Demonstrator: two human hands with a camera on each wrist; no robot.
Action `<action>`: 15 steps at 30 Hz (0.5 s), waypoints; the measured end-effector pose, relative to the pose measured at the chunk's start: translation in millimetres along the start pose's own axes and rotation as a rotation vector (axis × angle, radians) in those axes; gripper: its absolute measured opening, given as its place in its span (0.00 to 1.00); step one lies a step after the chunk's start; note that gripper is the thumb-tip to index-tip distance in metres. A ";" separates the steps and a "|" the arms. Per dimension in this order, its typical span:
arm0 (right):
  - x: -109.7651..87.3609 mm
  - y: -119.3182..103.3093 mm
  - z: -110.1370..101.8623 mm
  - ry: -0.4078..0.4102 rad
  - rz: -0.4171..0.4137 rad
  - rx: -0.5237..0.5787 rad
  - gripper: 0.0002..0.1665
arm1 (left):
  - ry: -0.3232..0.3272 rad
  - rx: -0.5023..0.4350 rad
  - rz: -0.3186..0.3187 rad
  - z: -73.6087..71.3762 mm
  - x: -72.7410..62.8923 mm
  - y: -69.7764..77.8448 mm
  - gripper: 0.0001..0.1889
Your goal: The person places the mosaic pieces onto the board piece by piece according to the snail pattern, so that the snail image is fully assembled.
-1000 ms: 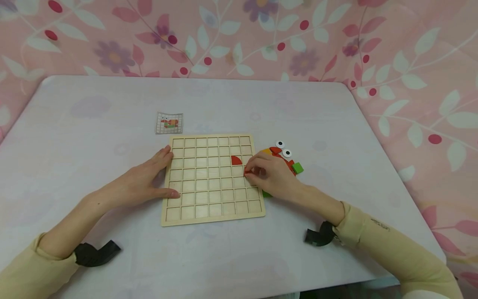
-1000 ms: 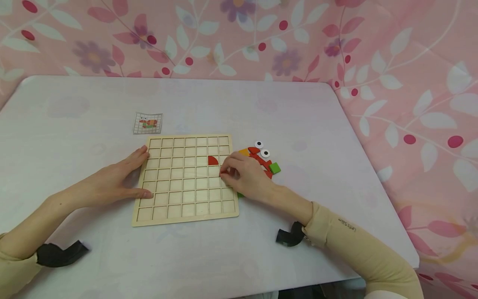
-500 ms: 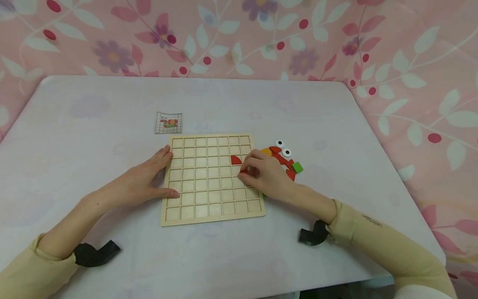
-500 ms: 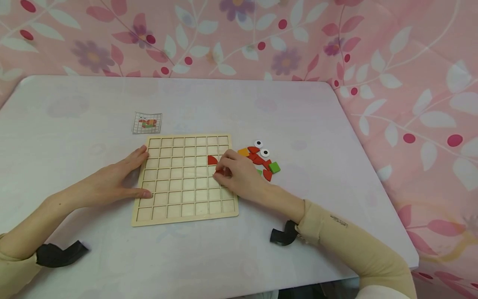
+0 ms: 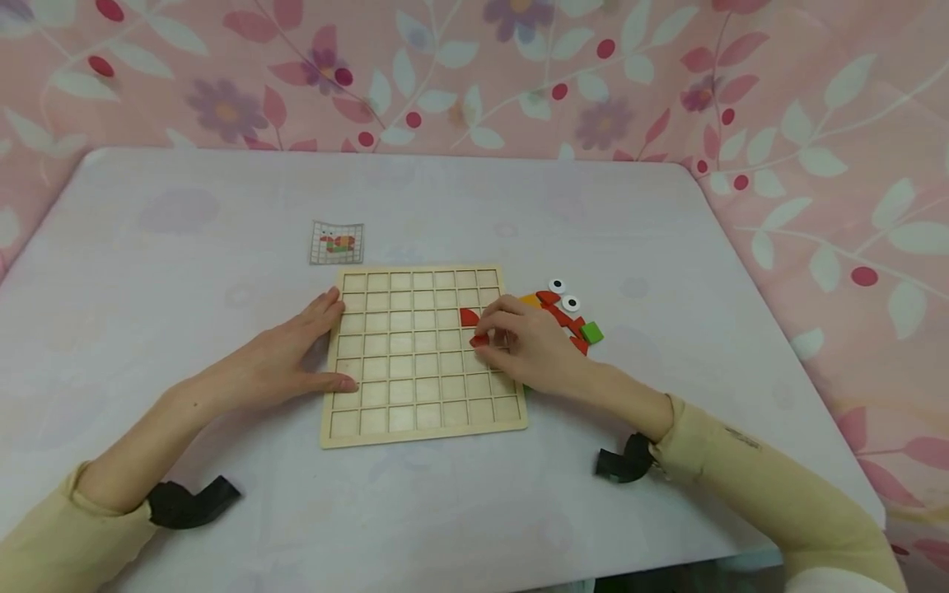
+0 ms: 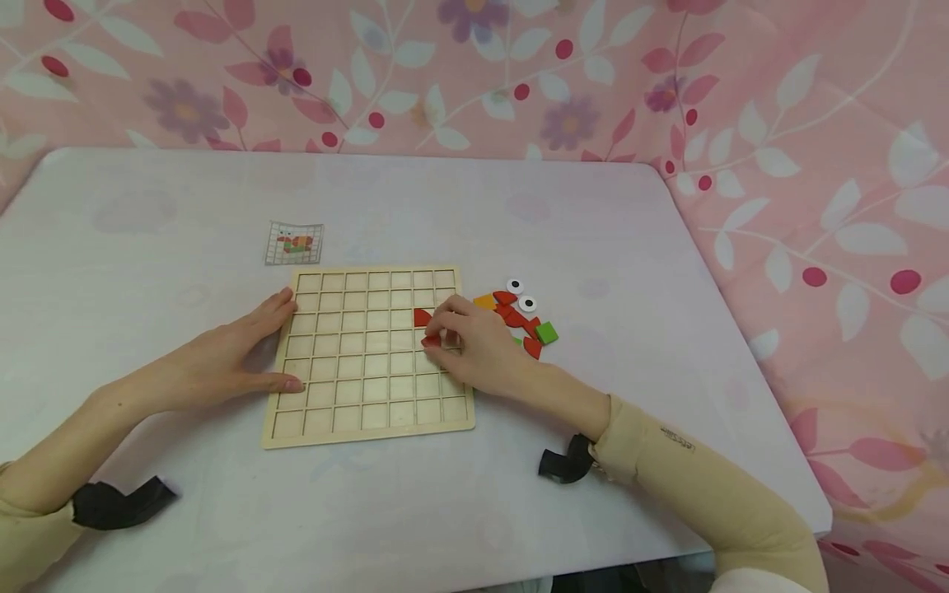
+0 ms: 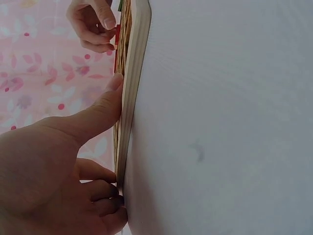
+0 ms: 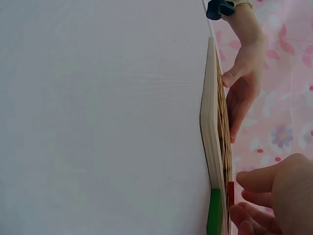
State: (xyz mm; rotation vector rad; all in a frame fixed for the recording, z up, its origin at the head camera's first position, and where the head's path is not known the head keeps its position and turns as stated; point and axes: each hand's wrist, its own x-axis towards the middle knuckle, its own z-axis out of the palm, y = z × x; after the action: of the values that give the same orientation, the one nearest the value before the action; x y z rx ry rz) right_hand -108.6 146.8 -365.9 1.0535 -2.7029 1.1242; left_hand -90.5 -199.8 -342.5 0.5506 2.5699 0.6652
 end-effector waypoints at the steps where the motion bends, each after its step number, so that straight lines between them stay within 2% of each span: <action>1: -0.4 0.7 -0.7 -0.003 -0.015 0.012 0.05 | 0.000 0.000 0.000 -0.6 -0.2 0.3 0.64; 7: 1.0 2.5 0.6 -0.006 -0.071 0.028 0.06 | -0.001 -0.003 0.004 -1.8 -0.2 0.3 0.64; 15: 4.4 3.3 4.2 -0.005 -0.061 -0.018 0.03 | 0.000 -0.007 -0.004 -0.2 0.8 -0.5 0.64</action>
State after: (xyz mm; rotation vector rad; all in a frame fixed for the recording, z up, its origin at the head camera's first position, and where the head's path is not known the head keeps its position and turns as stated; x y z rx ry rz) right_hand -113.0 143.2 -369.8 1.1292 -2.6603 1.0868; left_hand -91.4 -199.9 -342.8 0.5430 2.5668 0.6722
